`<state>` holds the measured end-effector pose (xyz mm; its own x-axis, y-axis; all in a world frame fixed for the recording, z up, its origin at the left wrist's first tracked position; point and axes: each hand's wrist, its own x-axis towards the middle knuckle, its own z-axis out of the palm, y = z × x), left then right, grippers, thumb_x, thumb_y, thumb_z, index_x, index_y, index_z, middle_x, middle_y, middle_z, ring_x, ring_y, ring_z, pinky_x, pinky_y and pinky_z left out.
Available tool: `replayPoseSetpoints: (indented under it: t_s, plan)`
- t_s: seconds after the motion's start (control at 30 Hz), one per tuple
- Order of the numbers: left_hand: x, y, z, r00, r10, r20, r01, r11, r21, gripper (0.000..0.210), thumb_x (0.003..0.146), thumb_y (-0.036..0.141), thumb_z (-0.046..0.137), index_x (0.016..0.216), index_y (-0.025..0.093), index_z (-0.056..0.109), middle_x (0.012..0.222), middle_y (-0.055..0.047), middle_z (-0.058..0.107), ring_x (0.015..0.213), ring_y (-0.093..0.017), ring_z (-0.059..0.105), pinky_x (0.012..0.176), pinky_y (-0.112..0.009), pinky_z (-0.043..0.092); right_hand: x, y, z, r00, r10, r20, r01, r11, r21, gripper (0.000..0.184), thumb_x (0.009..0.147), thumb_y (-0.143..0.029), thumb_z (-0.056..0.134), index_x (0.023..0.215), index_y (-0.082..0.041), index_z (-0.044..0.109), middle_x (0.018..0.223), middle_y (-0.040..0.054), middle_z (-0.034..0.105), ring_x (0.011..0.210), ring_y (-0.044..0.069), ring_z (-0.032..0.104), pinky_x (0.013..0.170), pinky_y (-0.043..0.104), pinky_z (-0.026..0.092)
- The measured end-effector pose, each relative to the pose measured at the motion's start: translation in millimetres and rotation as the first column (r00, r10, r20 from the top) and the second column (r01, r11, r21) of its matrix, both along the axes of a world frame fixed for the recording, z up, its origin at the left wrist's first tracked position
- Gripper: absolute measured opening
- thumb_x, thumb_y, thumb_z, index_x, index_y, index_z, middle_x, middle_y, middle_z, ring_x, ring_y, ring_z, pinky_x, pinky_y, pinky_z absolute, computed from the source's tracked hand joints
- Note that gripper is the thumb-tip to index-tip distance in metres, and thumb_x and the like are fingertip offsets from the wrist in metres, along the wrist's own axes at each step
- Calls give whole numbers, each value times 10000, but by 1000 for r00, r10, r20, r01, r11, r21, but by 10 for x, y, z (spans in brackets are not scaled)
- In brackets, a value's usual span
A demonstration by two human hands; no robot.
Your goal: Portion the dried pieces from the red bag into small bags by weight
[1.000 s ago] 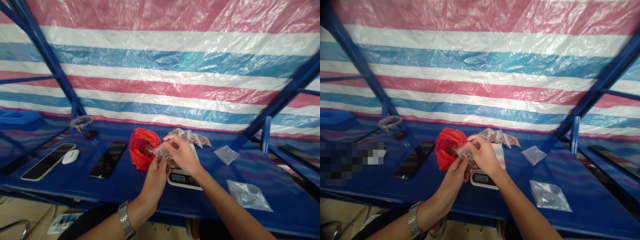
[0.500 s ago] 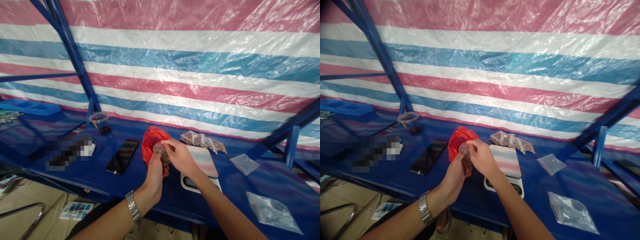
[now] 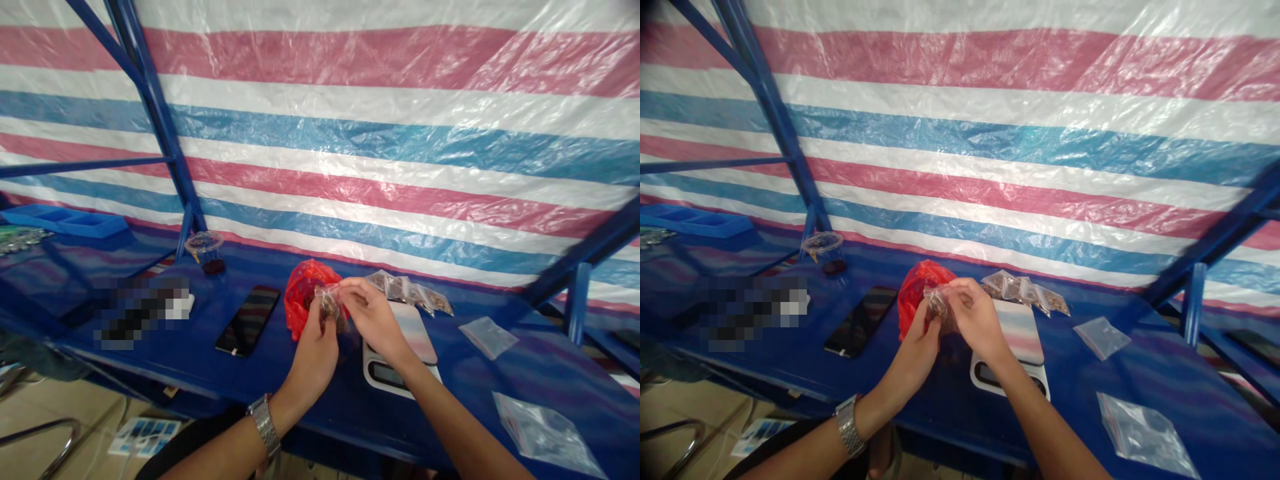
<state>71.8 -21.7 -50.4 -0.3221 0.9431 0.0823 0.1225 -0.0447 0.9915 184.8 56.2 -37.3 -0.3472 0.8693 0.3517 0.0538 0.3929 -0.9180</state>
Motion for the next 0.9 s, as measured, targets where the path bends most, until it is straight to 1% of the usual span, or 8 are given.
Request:
replayPoseSetpoints:
  t_s: [0.07,0.17,0.27,0.4,0.53,0.67,0.8,0.9]
  plan:
    - [-3,-36,-1,985,17,-172,-12,1000,27,469,1005,298,442,1468,234,475,1350,-123,644,1202,-234,653,964,-343,526,72,2,1,1000,-5,-23,5,1000,-16,249,902,-431,661,1029,-217,666,1008,70,783,944,218,749,877,343,592]
    - [32,-89,14,921,31,-390,-41,999,-17,564,1011,317,441,1564,220,384,1341,-175,632,1086,-284,712,849,-364,558,180,-25,9,1000,-1,3,1,999,-44,301,895,-481,673,1053,-225,674,1025,75,787,966,229,754,886,356,598]
    - [110,-104,44,859,60,-509,-38,998,55,553,1017,315,430,1563,234,398,1274,-175,656,1034,-293,731,783,-345,561,287,-73,42,999,-9,36,11,998,-54,326,894,-498,674,1088,-236,692,1056,75,793,979,238,758,897,370,603]
    - [237,-75,92,838,43,-544,14,995,102,529,1033,324,391,1548,202,408,1360,-192,633,1269,-320,631,983,-426,537,492,-73,114,996,-84,37,84,996,-13,319,886,-512,689,1022,-228,733,1071,81,792,983,249,751,910,392,599]
    - [327,-43,101,842,-16,-540,58,996,61,527,1038,333,381,1534,156,411,1415,-211,607,1341,-333,579,1056,-495,503,819,56,105,980,-193,48,193,981,-3,327,846,-505,729,1005,-220,742,1008,79,793,882,249,750,829,400,608]
    - [367,-9,49,838,-7,-545,60,995,79,426,1022,304,435,1422,181,514,1334,-172,662,1279,-304,625,1042,-478,514,1140,195,-68,944,-281,172,282,959,21,284,840,-459,702,973,-211,740,908,74,793,773,239,742,754,384,604]
    - [368,22,15,803,40,-594,56,988,143,329,994,251,476,1304,214,580,1251,-124,698,1185,-276,676,959,-416,550,1359,207,-225,792,-448,416,392,894,217,246,869,-387,629,1004,-237,770,899,55,790,699,222,705,712,370,576]
    - [341,32,32,763,62,-643,56,985,162,294,966,202,491,1234,227,609,1188,-101,710,1089,-268,705,884,-392,564,1506,178,-252,739,-508,443,411,860,302,279,891,-387,586,1020,-240,785,925,61,792,739,233,704,735,374,570]
